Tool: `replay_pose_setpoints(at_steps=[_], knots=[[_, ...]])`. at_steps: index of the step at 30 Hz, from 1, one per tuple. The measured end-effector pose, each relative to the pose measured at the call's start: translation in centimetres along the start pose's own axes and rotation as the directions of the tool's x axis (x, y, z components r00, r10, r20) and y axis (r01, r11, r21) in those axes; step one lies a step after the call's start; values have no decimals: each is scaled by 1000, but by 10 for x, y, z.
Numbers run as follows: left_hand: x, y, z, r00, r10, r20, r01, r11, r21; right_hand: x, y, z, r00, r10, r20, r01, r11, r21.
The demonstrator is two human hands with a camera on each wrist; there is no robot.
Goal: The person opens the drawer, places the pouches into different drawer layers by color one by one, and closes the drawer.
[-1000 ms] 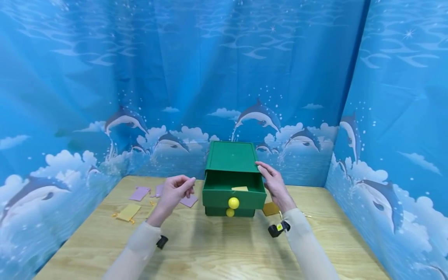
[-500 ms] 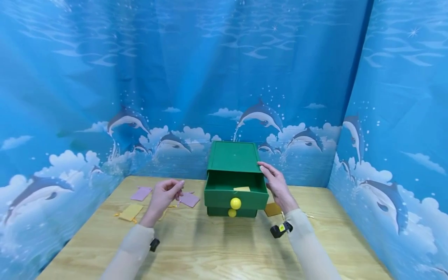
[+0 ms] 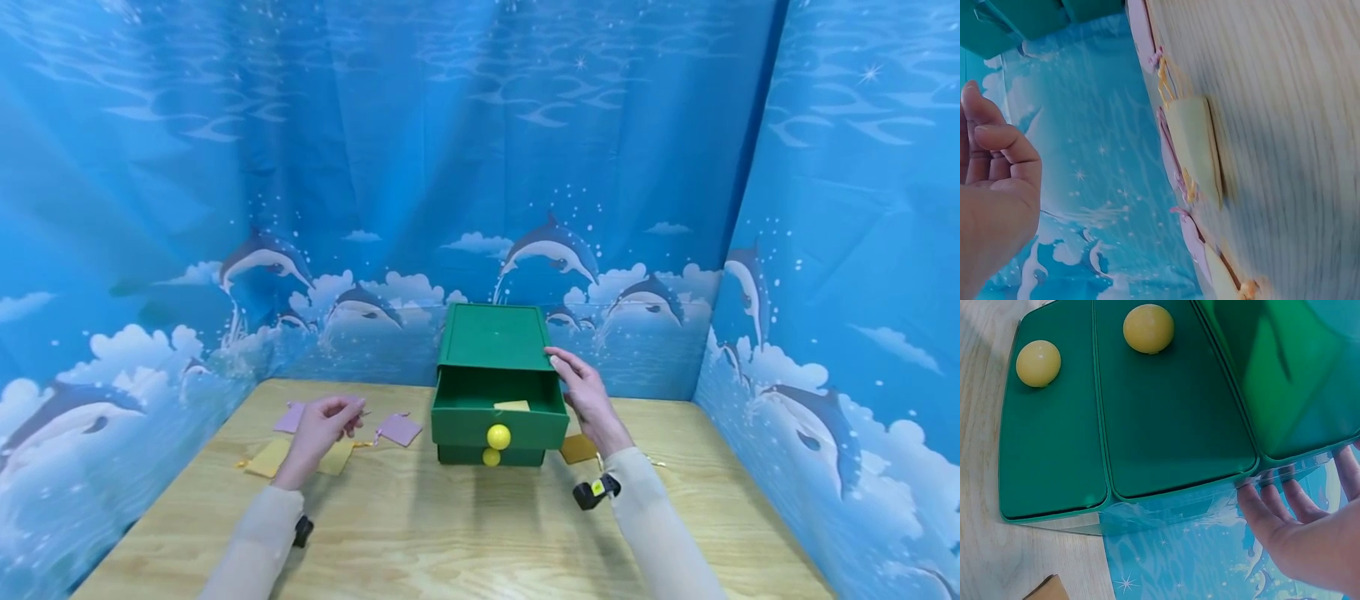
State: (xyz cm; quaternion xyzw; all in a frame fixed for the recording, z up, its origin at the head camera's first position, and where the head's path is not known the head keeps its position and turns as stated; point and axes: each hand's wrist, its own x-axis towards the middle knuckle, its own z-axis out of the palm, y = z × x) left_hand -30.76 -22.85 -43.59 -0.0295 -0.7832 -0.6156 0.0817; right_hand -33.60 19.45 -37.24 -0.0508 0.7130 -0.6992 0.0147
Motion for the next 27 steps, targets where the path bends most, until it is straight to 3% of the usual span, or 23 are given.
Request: replay_pose_setpoints(at_steps=[9,18,27], knots=[[1,-7,-14,1000,-22,0,22,996,83,-2,1,1,1000,-12,-15,12,1000,1],[0,-10,-22,998,-56,41,49,987,155,-1,3,1,1000,-12,-23,11,1000,-7],[11,-31,-37,998,-52,36,44,980,195,-1,2,2,1000,-16,-20,16,1000,-4]])
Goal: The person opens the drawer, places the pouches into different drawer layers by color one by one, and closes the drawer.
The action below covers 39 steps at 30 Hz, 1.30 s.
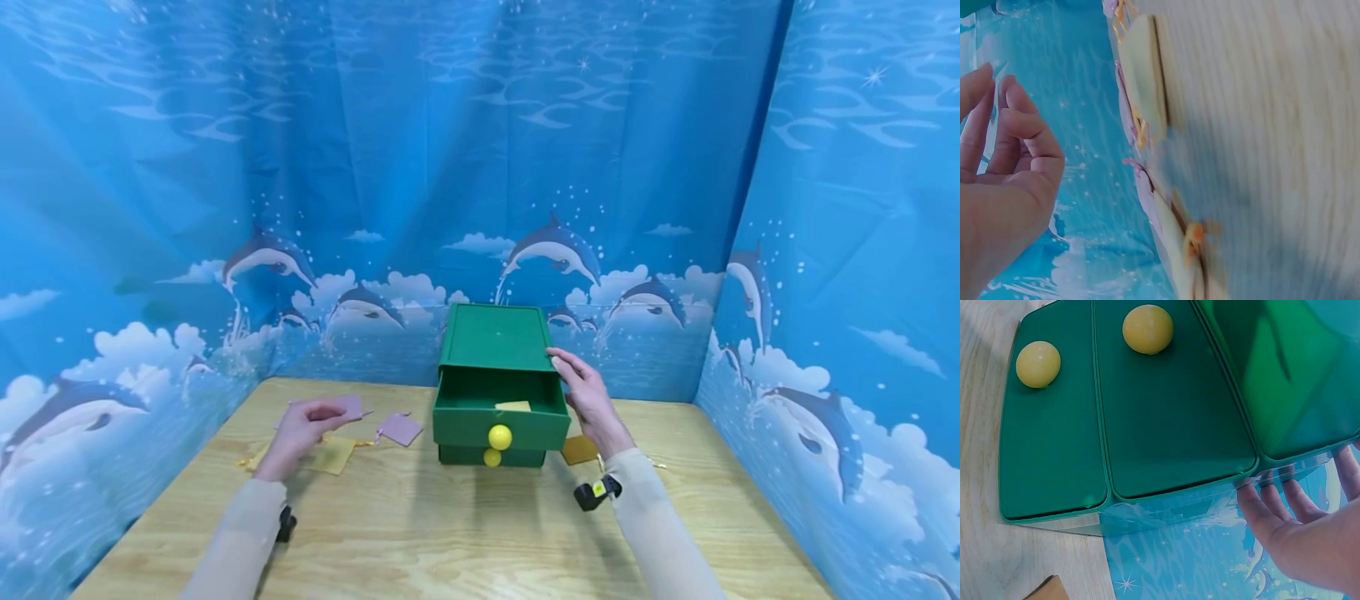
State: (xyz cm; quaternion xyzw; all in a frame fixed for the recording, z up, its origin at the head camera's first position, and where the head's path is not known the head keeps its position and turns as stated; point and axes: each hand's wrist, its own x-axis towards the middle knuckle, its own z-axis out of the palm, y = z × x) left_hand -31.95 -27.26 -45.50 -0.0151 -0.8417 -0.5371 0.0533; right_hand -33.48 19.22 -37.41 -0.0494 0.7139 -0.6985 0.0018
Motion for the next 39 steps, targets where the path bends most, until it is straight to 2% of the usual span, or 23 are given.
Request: replay_pose_setpoints(at_steps=[8,12,17,20,25,35,38,39], knots=[[1,-8,-10,998,-53,43,52,998,22,-1,0,1,1000,3,8,-3,1000,13],[0,-11,-12,996,-57,64,56,998,18,-2,0,0,1000,12,16,-12,1000,17],[0,-17,-12,989,-59,135,54,998,38,-5,-5,1,999,29,26,-29,999,30],[1,-21,-12,979,-61,196,52,997,53,-8,-9,3,999,32,30,-33,999,26],[3,-24,-13,949,-71,307,55,997,59,-7,-7,3,999,34,24,-35,999,23],[3,-27,-14,917,-130,377,77,985,152,-1,0,2,1000,3,-3,-3,1000,-2],[4,-27,-14,914,-138,381,78,983,167,0,0,1,1000,3,-8,-3,1000,-5],[5,-26,-14,915,-127,384,60,982,181,1,-1,1,1000,4,-10,-4,1000,-5]])
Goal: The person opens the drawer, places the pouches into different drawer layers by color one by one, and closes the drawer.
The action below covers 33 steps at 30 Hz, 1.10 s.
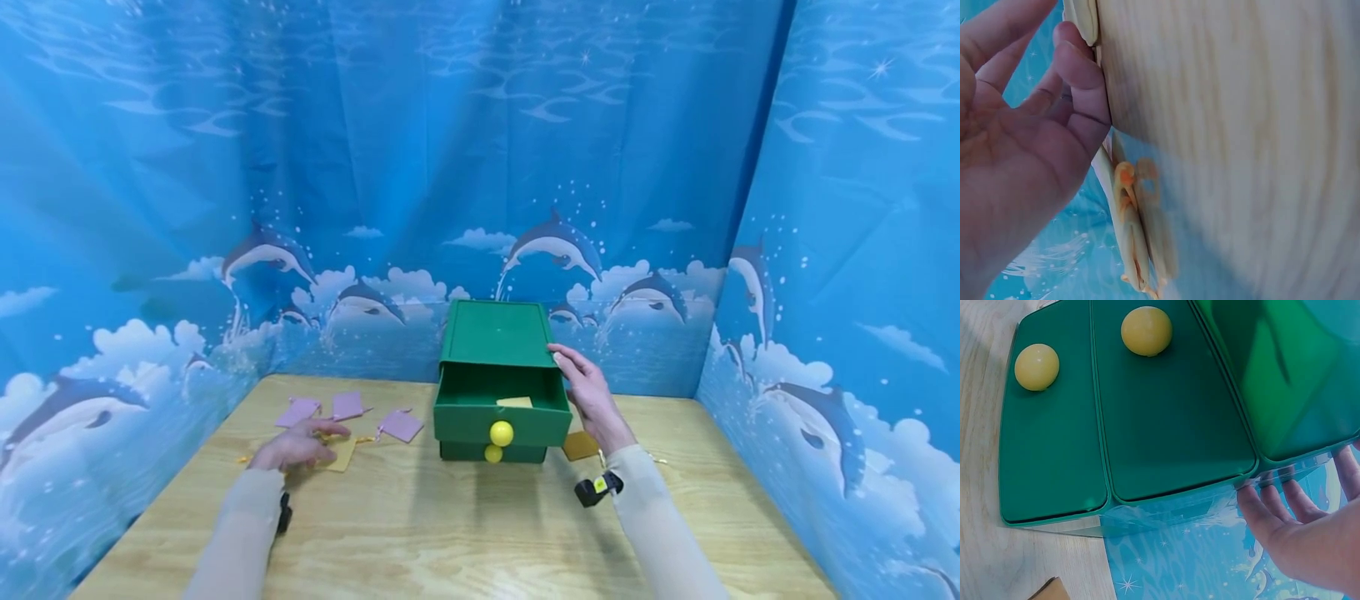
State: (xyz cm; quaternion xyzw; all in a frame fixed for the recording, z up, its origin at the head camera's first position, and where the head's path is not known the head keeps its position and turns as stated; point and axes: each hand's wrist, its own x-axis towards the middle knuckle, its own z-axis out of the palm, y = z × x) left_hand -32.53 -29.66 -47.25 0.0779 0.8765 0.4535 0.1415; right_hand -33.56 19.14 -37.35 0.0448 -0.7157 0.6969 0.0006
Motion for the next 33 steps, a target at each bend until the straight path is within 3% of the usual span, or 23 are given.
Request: replay_pose_setpoints(at_steps=[5,16,24,33], knots=[[1,2,2,998,53,15,-54,996,77,0,1,-2,1000,3,5,-3,1000,10],[1,8,9,1000,-9,-21,11,995,99,-5,-2,1,1000,2,17,-2,1000,-3],[5,10,8,998,57,0,-56,987,149,0,-3,-2,1000,-4,17,4,1000,-4],[3,14,15,1000,29,10,-29,998,62,-1,-4,-1,999,-3,32,3,1000,16]])
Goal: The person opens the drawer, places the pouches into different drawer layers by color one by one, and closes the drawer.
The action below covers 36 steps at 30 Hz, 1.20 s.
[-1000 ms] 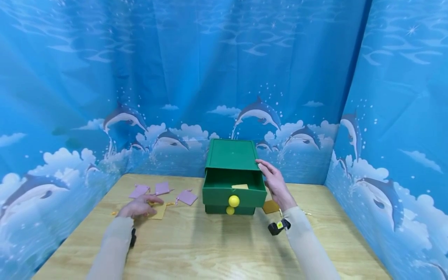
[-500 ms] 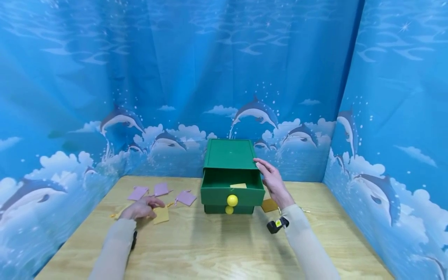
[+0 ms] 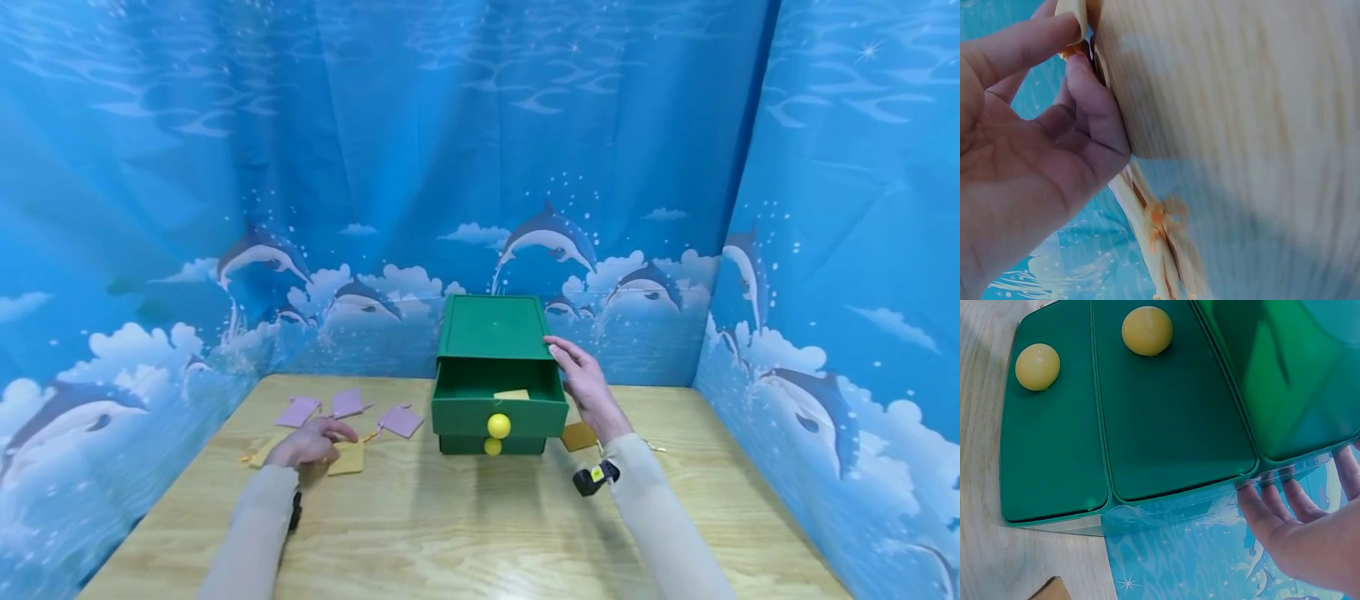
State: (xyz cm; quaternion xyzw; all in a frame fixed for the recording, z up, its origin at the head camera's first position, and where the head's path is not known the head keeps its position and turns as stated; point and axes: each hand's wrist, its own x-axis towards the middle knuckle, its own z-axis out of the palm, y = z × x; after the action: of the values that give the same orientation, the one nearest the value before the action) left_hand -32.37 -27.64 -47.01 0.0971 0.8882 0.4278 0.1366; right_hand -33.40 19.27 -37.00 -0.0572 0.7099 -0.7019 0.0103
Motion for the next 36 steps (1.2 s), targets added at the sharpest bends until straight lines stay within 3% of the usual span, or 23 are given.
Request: replay_pose_setpoints(at_steps=[17,24,31,36], knots=[[-4,-12,-5,999,31,-14,-33,994,-108,0,5,-1,1000,3,-4,-3,1000,-19],[1,-5,-6,992,66,-112,-78,992,-101,0,2,-1,1000,3,-5,-3,1000,-17],[1,5,-8,971,119,-209,-140,986,-93,0,1,0,1000,4,2,-4,1000,-14],[0,13,-9,958,90,-272,-110,992,-60,0,3,-1,1000,7,14,-7,1000,2]])
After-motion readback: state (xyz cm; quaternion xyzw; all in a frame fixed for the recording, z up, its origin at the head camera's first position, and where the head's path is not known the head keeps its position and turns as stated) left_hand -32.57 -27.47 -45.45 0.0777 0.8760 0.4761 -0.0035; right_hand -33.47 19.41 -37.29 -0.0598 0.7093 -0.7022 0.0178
